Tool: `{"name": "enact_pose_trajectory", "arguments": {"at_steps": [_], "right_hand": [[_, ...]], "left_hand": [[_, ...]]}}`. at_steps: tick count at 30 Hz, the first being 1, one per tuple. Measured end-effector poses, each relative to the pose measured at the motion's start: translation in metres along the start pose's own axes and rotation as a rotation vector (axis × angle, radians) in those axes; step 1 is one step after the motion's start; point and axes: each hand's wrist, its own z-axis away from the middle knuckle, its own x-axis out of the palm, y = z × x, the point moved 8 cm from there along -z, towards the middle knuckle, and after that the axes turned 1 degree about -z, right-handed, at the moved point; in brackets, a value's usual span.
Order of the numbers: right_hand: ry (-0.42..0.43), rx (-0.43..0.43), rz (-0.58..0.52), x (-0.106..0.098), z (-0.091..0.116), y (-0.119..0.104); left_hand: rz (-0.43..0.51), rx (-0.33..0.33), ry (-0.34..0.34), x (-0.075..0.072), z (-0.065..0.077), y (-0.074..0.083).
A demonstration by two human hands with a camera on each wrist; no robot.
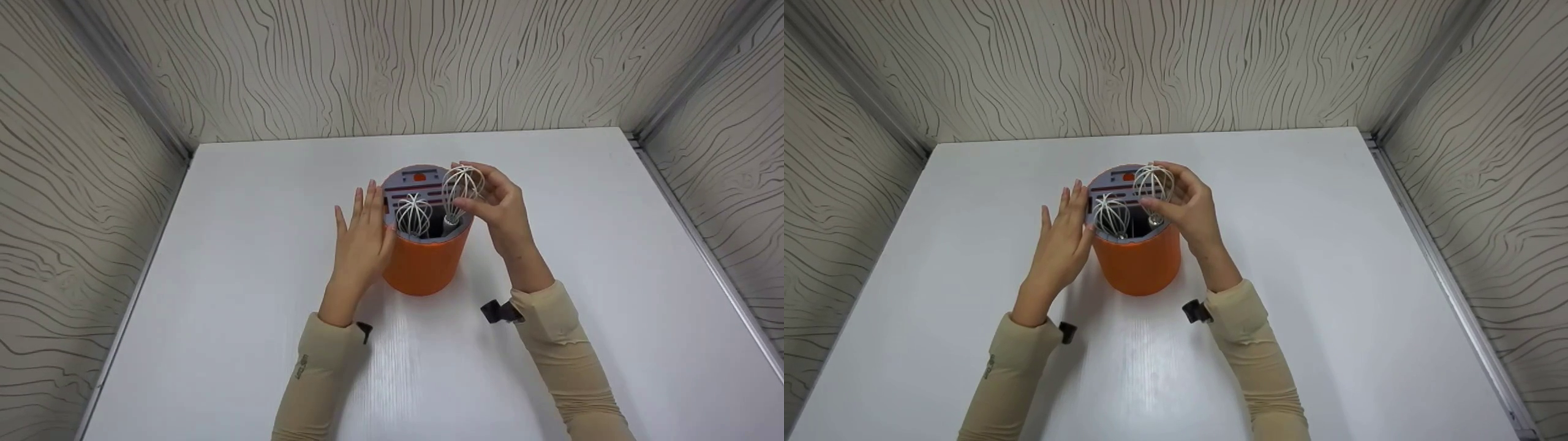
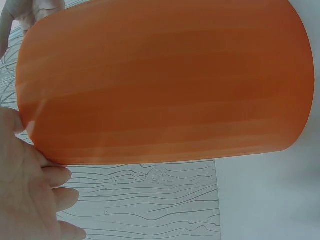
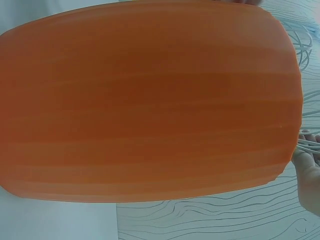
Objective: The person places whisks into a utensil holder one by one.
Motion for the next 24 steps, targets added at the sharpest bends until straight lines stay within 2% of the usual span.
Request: {"name": "enact_pose_trajectory", "arguments": {"at_steps": [14, 24], "right_hand": [[-0.016, 0.015, -0.049, 0.0031, 0.0005, -0.0002], [-0.023, 0.02, -0.042, 0.0021, 0.001, 0.0008]], "left_hand": [[0.026, -0.013, -0.018, 0.0009, -0.0009, -0.0007], [0.025, -0.011, -0.001, 0.0001, 0.0002, -0.0002]]}}
